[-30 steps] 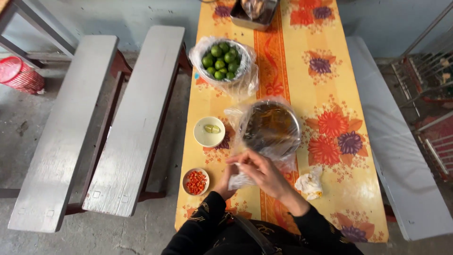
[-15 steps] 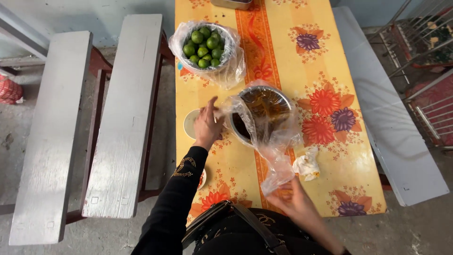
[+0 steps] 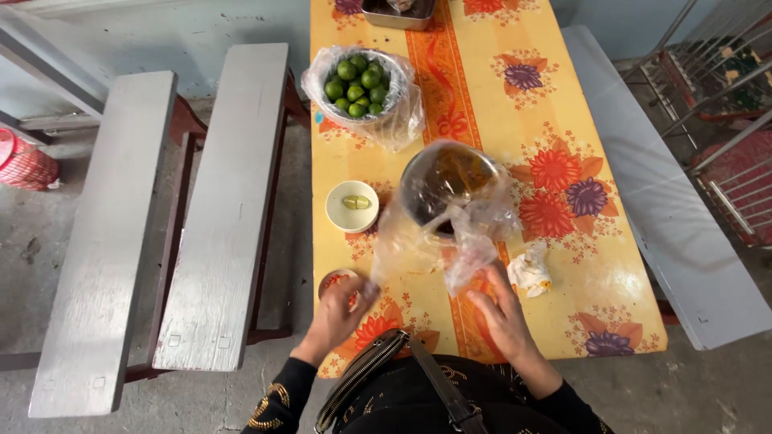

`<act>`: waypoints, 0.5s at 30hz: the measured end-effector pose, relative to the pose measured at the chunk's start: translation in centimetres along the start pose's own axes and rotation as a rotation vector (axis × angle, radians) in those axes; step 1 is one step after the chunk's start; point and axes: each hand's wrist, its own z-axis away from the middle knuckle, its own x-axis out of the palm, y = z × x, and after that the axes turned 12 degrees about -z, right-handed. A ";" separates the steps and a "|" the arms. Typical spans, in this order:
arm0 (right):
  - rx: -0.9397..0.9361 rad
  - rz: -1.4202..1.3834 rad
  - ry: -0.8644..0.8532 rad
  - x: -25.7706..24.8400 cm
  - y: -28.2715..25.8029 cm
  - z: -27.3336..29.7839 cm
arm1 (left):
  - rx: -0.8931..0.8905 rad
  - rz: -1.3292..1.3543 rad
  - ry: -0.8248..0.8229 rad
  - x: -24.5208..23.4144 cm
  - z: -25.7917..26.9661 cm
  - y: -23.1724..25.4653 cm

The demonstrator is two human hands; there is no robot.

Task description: The person cleans the rim of a small glass jar and a metal pitcher using a white tissue. They wipe the inside and outside edges of both containers thoroughly before placing the pitcher back on the table.

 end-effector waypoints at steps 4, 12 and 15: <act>-0.083 0.047 -0.195 1.8 2.1 0.4 | 0.297 -0.216 -0.065 2.2 2.5 0.2; -0.283 0.373 -0.315 4.1 4.6 3.0 | 0.235 -0.012 -0.602 9.4 2.6 3.5; -0.339 0.404 -0.263 2.6 5.7 3.7 | 0.271 0.088 -0.702 11.4 2.6 3.2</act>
